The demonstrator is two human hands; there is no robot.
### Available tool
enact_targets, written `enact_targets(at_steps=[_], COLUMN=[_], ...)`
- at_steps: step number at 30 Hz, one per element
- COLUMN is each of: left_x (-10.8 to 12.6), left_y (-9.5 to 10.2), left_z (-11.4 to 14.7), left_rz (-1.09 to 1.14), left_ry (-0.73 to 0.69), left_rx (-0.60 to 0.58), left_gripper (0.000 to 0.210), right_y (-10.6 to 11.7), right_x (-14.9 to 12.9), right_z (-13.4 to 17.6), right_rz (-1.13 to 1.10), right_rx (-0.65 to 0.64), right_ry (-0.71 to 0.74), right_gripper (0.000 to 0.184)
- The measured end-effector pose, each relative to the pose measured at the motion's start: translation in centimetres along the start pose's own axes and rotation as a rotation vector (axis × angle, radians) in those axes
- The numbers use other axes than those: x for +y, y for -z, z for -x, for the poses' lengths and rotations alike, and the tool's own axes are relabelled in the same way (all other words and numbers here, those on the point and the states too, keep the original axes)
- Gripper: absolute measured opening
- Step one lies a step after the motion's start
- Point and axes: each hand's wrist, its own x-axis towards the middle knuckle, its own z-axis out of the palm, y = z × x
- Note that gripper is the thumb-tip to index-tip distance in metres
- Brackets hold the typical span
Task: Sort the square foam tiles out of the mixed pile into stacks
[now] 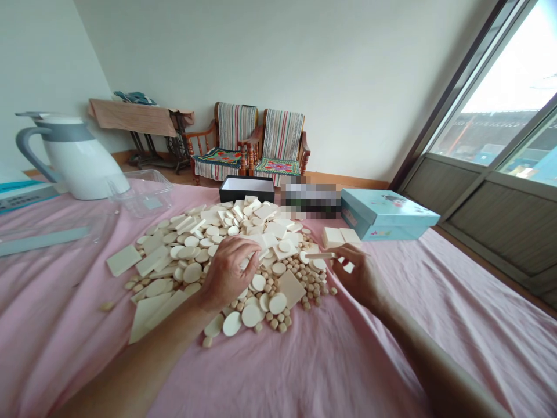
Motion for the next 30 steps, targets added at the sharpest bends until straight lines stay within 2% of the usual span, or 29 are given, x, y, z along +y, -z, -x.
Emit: enact_targets(at_steps=[3,5,9,13,18,22,26,30], left_x=[0.0,0.0,0.0,0.0,0.0,0.0,0.0,0.0], left_y=[0.0,0.0,0.0,0.0,0.0,0.1,0.0,0.0], left_z=[0.0,0.0,0.0,0.0,0.0,0.0,0.0,0.0], left_rz=[0.002,-0.001,-0.012,-0.015,-0.018,-0.015,-0.008,-0.006], left_ry=[-0.003,-0.002,-0.004,-0.009,-0.006,-0.001,-0.009,-0.011], left_rx=[0.0,0.0,-0.008,-0.009,-0.009,-0.012,-0.012,-0.01], left_gripper=[0.013,0.013,0.012,0.012,0.012,0.012,0.011,0.012], right_y=[1.6,2.0,1.5,0.9,0.6,0.8,1.9,2.6], right_x=[2.3,3.4,3.9,2.8,2.9,4.4,4.1,2.9], right_z=[1.0,1.8,2.7,2.8,3.2,2.5,0.7,-0.8], right_rz=[0.207,0.368,0.675,0.818,0.759,0.456,0.315,0.346], right_rx=[0.1,0.116,-0.007,-0.086,-0.131,-0.11,-0.338,-0.516], right_ry=[-0.037,-0.029,-0.028,-0.073,-0.16,-0.094,-0.012,-0.07], right_gripper=[0.024,0.028,0.029,0.025,0.027,0.047,0.06,0.061])
